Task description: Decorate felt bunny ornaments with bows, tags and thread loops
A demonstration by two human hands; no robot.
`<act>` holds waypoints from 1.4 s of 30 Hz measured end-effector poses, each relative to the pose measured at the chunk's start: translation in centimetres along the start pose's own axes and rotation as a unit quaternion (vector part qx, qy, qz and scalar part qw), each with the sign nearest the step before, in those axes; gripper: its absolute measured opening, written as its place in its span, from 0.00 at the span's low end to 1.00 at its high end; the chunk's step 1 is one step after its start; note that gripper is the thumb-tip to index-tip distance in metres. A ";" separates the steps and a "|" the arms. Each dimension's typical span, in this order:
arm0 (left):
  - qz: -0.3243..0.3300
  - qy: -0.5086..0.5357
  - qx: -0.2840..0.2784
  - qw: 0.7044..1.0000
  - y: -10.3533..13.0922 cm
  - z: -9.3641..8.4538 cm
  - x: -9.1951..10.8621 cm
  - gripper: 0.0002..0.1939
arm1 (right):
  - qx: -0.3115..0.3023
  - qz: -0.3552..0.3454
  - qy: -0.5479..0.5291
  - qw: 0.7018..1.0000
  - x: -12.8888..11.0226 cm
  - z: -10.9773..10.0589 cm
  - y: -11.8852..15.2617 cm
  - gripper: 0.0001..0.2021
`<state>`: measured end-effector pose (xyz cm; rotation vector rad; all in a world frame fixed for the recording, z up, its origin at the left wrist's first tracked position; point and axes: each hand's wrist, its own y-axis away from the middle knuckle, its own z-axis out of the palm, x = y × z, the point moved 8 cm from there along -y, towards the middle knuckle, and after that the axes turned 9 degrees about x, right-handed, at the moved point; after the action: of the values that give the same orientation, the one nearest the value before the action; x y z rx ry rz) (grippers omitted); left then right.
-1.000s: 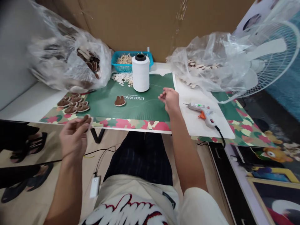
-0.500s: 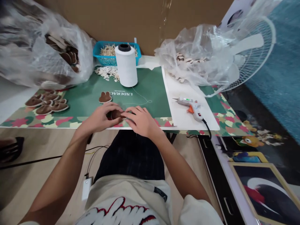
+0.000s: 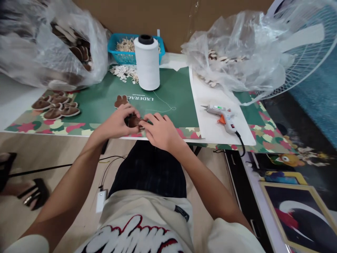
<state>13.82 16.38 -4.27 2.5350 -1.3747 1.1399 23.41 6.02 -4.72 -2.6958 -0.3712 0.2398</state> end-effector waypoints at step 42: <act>0.043 0.283 0.069 0.956 3.8 4.2 8.3 0.07 | 0.274 0.548 -0.569 0.549 -1.7 0.4 16.1 0.21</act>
<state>16.22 6.64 -3.28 1.9817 -1.2852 1.8438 25.28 -8.49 -11.55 -1.3559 0.9899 2.0240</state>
